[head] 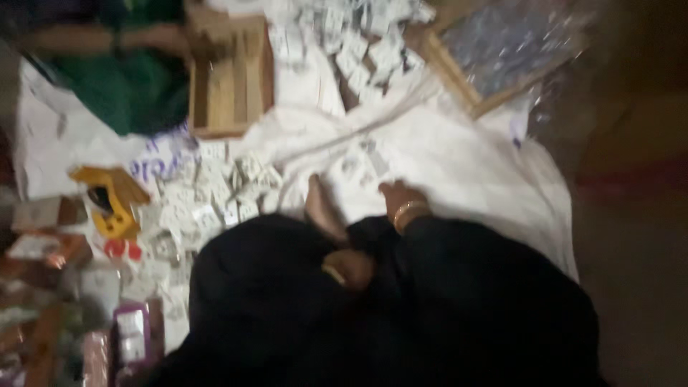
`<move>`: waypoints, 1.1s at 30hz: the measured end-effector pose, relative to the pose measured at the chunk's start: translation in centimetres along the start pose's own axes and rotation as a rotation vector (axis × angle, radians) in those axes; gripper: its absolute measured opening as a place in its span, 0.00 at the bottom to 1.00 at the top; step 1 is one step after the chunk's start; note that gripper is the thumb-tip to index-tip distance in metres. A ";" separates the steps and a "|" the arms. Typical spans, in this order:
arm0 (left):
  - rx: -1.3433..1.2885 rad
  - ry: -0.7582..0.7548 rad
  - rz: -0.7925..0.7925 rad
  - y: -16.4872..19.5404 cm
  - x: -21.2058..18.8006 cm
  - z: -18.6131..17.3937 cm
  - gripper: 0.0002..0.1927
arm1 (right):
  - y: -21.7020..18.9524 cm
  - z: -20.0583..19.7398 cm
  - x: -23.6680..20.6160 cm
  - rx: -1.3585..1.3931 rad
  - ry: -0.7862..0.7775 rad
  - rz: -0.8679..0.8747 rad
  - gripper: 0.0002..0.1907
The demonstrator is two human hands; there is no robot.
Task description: The person sits on the floor and repeatedly picks up small white electrical components, places them into clear plastic bags, and sets the bags aside. The person handles the components one at a time, using both hands to manipulate the bags and items.
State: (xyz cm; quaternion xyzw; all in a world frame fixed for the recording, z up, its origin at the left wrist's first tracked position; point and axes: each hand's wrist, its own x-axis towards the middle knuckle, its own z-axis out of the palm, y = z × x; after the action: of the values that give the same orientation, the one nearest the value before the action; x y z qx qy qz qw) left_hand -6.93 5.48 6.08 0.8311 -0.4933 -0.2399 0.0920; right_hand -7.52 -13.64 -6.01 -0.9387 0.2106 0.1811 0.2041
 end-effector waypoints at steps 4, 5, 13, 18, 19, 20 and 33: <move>-0.175 0.131 0.029 -2.4 -1.3 0.1 0.14 | 0.0 -1.5 -1.1 0.141 0.011 0.082 0.23; -0.264 0.173 0.044 -3.2 -2.0 -0.3 0.14 | 0.0 -2.1 -1.2 0.198 0.042 0.099 0.23; -0.906 0.038 -0.029 -15.5 -11.6 -6.5 0.09 | 1.4 -5.8 -1.5 0.501 0.269 0.132 0.28; -0.494 -0.275 -0.426 -21.9 -21.3 -10.9 0.08 | 3.3 -8.5 -2.1 0.739 0.479 0.052 0.26; -0.399 -0.303 -0.551 -22.2 -23.1 -10.9 0.09 | 3.8 -9.3 -2.4 0.829 0.499 0.053 0.26; -0.300 -0.332 -0.685 -22.3 -24.8 -10.7 0.09 | 4.3 -10.0 -2.9 0.922 0.522 0.049 0.26; -0.290 0.858 -0.361 -13.6 -22.6 -11.0 0.20 | 1.9 -8.2 -7.8 1.327 0.354 -0.248 0.14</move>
State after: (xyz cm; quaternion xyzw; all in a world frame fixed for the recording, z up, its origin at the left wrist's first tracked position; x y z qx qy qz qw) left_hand 0.03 30.84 17.22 0.9058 -0.2203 0.0461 0.3590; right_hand -12.93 -16.46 3.74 -0.6481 0.1979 -0.1662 0.7163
